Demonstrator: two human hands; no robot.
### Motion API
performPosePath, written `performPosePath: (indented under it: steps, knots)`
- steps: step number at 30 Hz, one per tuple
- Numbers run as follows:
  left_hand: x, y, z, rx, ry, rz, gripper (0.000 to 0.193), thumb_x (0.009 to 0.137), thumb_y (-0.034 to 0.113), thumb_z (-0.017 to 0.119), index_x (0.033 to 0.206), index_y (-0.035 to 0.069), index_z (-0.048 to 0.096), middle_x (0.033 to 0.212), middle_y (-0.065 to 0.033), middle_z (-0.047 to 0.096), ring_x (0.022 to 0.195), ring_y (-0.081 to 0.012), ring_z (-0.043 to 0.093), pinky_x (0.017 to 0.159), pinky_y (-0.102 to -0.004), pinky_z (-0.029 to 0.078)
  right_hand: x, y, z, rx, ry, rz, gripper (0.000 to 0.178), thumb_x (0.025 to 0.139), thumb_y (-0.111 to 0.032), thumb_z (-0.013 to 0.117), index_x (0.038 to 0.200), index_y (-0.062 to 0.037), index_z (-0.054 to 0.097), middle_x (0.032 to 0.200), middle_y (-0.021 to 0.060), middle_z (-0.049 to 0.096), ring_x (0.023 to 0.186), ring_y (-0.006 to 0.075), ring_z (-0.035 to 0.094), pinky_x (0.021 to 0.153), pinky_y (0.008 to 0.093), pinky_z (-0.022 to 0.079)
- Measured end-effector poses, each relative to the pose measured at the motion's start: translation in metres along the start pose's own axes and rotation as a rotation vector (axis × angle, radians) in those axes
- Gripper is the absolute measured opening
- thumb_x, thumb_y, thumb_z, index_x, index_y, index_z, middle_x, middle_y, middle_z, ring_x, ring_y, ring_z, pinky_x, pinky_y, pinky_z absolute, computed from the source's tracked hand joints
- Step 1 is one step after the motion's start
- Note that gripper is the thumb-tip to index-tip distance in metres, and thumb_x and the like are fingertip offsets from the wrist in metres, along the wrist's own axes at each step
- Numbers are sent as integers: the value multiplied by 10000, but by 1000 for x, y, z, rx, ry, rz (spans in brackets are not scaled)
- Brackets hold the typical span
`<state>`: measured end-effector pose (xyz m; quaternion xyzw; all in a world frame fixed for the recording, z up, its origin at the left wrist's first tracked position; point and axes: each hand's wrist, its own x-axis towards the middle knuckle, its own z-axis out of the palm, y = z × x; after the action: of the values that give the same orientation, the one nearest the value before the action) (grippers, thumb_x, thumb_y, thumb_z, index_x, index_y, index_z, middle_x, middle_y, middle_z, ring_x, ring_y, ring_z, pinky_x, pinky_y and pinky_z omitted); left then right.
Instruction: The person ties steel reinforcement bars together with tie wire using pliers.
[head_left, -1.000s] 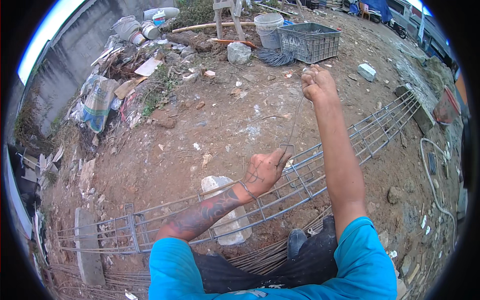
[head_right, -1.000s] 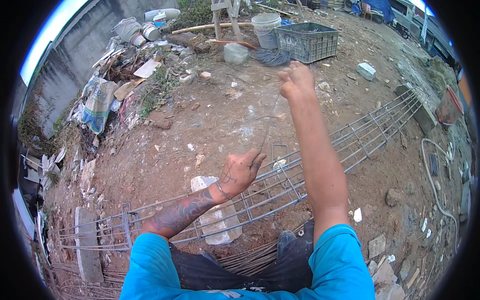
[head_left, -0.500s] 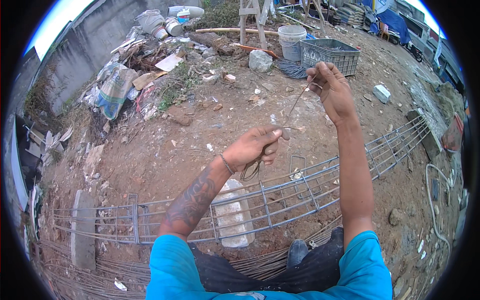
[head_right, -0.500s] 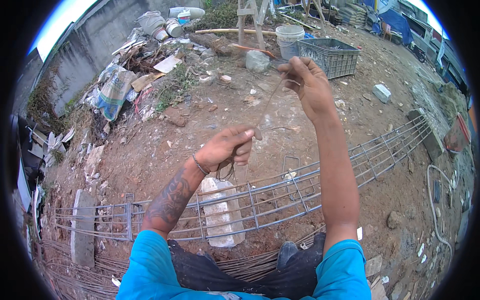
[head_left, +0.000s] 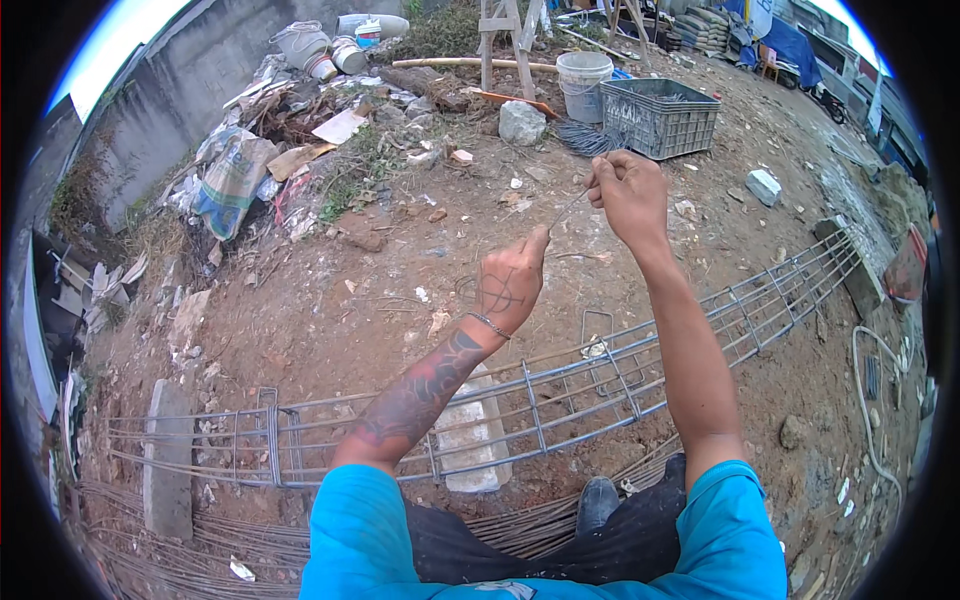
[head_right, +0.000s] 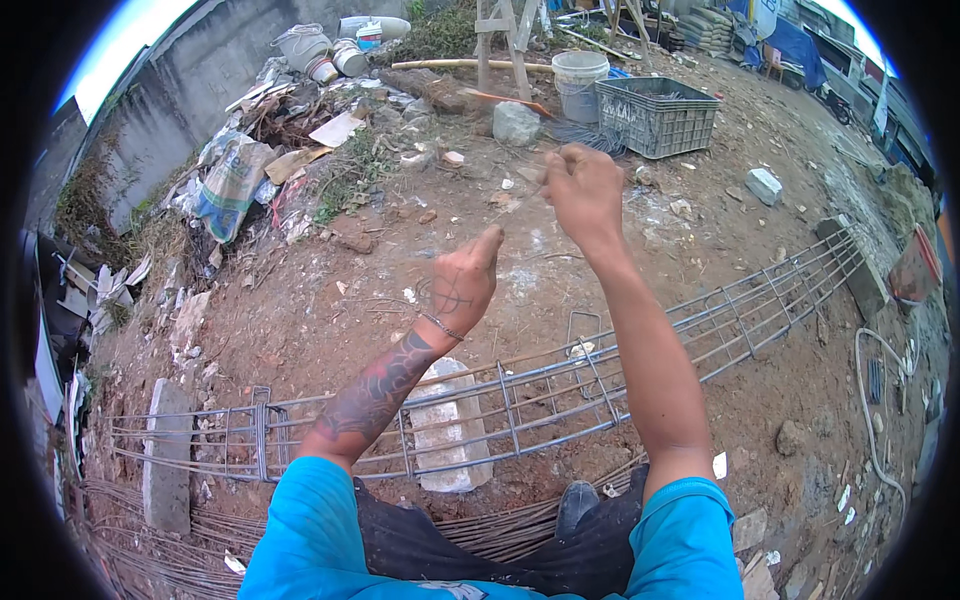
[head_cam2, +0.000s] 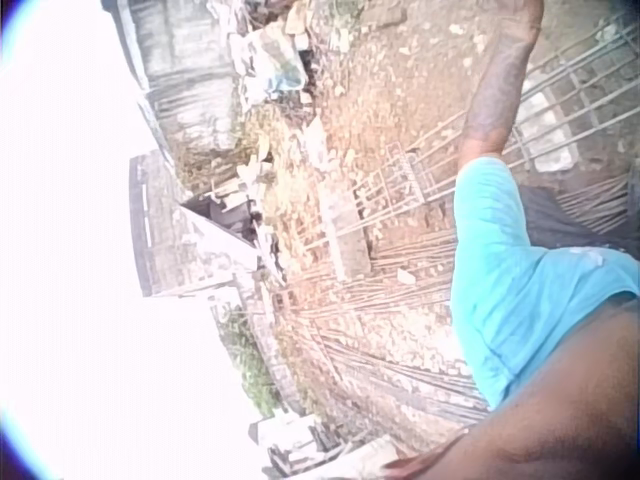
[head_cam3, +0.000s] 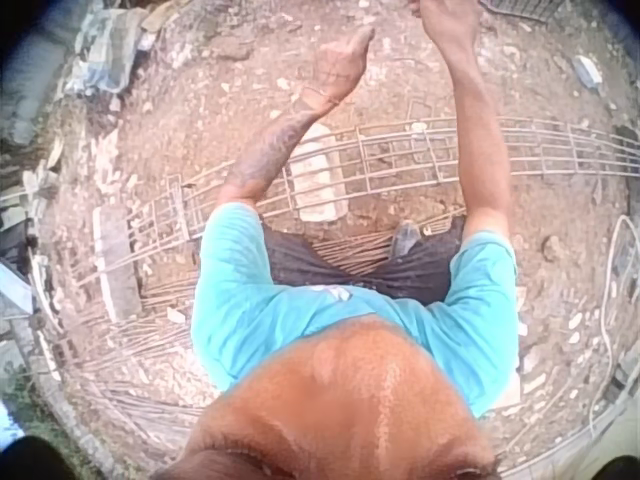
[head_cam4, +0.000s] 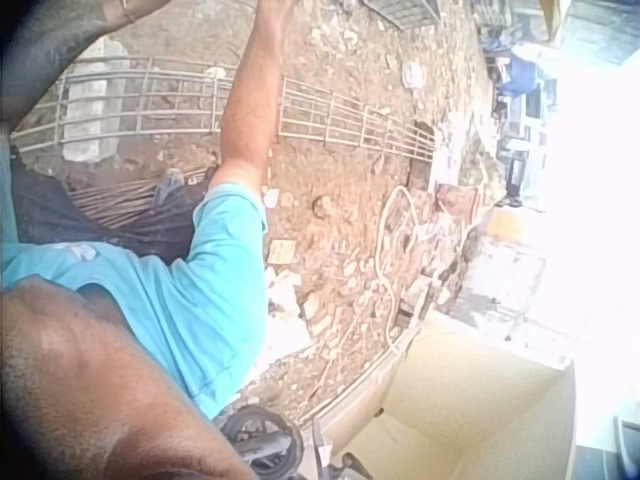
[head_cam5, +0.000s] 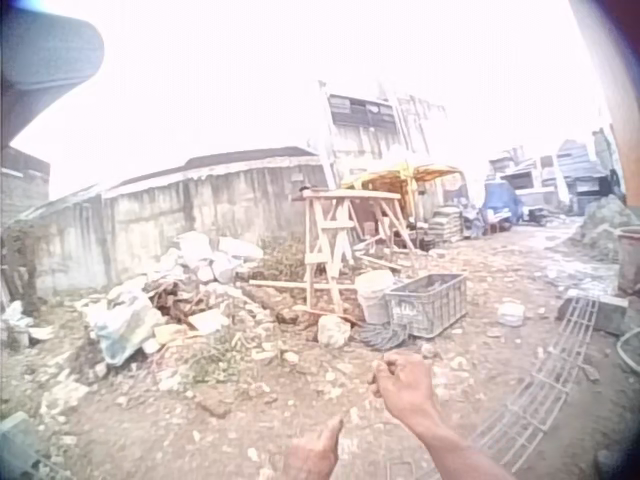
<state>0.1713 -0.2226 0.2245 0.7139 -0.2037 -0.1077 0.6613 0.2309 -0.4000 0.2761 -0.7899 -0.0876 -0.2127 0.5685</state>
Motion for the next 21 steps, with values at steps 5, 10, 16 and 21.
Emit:
performPosePath:
  steps: [5, 10, 16, 21]
  knots:
    - [6, -2, -10, -445, -55, -71, 267, 1025, 239, 403, 1063, 40, 577, 530, 79, 323, 412, -54, 300, 387, -226, 279, 0, 8, -15, 601, -449, 151, 256, 935, -157, 574, 1142, -10, 610, 1001, 81, 671, 781, 102, 602, 694, 238, 497]
    - [-5, 3, -15, -736, -347, -130, 311, 1041, 265, 344, 1081, 33, 546, 544, 84, 240, 423, -29, 238, 377, -192, 235, -4, 25, -13, 854, -797, 35, 288, 921, -191, 611, 1162, -33, 600, 1048, 71, 656, 842, 114, 580, 770, 268, 482]
    - [5, -3, -7, -805, -305, -179, 245, 1021, 250, 407, 1019, 53, 553, 518, 36, 316, 409, -69, 316, 371, -238, 295, -6, 18, -9, 748, -616, 52, 161, 892, -153, 651, 981, -20, 640, 857, 65, 668, 764, 131, 631, 663, 259, 511]
    - [21, -34, 4, 1105, 553, 421, 159, 924, 157, 516, 932, 9, 575, 679, -188, 608, 614, -359, 605, 571, -407, 487, -12, 19, 31, 236, -186, 161, 161, 872, -106, 639, 895, 53, 658, 760, 84, 674, 637, 131, 646, 592, 245, 534]
